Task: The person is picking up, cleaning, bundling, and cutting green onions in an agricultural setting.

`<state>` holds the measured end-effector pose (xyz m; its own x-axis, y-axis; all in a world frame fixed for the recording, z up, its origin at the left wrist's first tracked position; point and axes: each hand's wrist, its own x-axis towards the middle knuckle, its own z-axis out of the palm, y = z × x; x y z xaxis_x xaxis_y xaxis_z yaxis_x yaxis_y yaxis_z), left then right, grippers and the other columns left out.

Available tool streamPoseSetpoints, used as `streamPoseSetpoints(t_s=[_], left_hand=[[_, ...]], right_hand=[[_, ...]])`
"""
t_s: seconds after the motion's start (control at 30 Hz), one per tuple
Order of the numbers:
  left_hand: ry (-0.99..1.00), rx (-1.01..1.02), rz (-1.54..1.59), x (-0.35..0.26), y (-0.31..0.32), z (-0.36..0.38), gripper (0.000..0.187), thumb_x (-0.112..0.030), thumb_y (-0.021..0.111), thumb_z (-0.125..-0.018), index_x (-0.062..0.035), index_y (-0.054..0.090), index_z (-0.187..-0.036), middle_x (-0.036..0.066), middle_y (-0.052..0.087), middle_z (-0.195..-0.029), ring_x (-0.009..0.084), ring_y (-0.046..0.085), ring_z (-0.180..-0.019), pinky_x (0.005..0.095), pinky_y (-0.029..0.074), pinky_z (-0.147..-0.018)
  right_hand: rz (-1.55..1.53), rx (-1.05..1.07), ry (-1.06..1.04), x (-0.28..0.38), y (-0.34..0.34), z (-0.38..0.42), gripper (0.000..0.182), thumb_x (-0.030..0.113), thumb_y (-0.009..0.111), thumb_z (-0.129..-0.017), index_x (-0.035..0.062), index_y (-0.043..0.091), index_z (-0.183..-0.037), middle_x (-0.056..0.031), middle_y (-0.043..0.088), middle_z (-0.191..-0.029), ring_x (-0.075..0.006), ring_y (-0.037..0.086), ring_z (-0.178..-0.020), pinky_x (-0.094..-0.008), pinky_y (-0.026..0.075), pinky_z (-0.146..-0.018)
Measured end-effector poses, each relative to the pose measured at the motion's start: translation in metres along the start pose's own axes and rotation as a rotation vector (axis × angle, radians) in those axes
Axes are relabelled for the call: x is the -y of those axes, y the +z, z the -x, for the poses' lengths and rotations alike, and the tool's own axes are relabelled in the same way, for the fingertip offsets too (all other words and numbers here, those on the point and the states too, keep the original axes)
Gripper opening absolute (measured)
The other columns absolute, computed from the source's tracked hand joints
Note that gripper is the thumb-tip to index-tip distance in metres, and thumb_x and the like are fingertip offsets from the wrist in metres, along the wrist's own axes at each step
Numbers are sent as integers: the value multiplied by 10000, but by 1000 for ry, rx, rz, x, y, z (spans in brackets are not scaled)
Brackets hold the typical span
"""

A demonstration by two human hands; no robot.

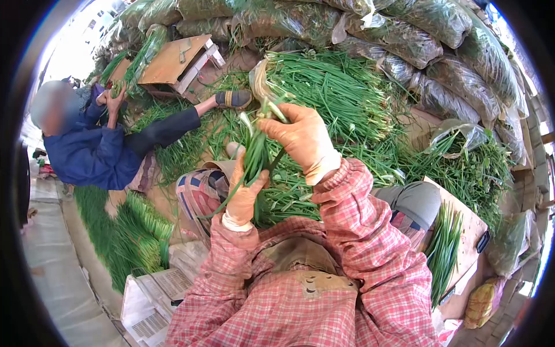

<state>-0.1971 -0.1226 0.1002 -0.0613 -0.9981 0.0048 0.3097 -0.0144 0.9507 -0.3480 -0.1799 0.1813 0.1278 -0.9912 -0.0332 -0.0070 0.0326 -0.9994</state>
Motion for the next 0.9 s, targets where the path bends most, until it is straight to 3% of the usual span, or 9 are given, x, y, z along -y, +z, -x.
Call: streamPoseSetpoints(t_s=[0.07,0.17,0.3,0.47,0.6,0.7,0.73,0.8,0.9], left_hand=[[-184,11,364,3,-2,3,593,-272,707,-764,-62,440,-1250,14,572,-978,117,541,-786,230,447,-657],[-294,33,657,5,-3,0,561,-330,683,-776,-62,470,-1221,14,575,-938,135,549,-764,233,442,-641],[-278,95,438,19,-15,-13,443,-299,659,-796,-60,519,-1141,9,570,-887,102,510,-689,219,407,-581],[-236,-83,161,21,-4,-7,231,-52,659,-777,-55,576,-992,-21,570,-816,42,466,-631,189,366,-523],[-135,-118,-104,27,2,-7,302,-31,642,-777,-42,555,-1066,-11,585,-890,58,523,-759,201,420,-634],[-79,-90,-12,25,10,-5,416,-60,669,-763,-32,512,-1147,11,576,-985,87,533,-853,219,433,-726],[-84,-24,110,28,7,-5,502,-139,685,-769,-26,467,-1206,23,552,-1063,105,528,-910,232,428,-778],[-189,37,278,22,4,-8,546,-197,687,-773,-17,444,-1228,30,542,-1090,122,529,-933,241,425,-801],[-245,91,396,22,5,-13,493,-239,650,-810,-3,472,-1206,30,562,-1068,125,546,-932,246,436,-802]], right_hand=[[11,12,1,-14,-9,-5,246,169,663,-789,1,642,-967,-9,619,-760,-63,497,-678,-230,421,-626],[-49,2,18,-30,-14,-8,207,152,644,-806,0,647,-947,-15,627,-771,-63,501,-695,-223,419,-647],[-131,-21,96,-19,-10,7,194,161,653,-805,9,623,-923,-5,608,-789,-65,505,-709,-224,422,-657],[19,-104,-27,-22,5,4,267,199,698,-770,12,587,-924,-13,579,-768,-73,498,-700,-221,423,-641],[106,-64,-80,-36,7,-4,297,174,714,-739,4,601,-954,-32,603,-779,-83,523,-709,-244,445,-655],[-24,-11,-59,-33,4,-1,251,98,680,-752,1,619,-975,-32,620,-803,-89,537,-725,-249,458,-676],[-35,-2,-57,-33,1,0,239,89,673,-758,2,621,-974,-29,621,-806,-85,536,-726,-244,457,-676],[-51,6,-20,-37,-5,2,209,90,684,-745,0,634,-927,-41,602,-821,-112,539,-734,-256,448,-672],[361,32,-182,-46,-15,8,200,106,698,-722,4,643,-885,-68,559,-825,-163,537,-743,-287,435,-666]])
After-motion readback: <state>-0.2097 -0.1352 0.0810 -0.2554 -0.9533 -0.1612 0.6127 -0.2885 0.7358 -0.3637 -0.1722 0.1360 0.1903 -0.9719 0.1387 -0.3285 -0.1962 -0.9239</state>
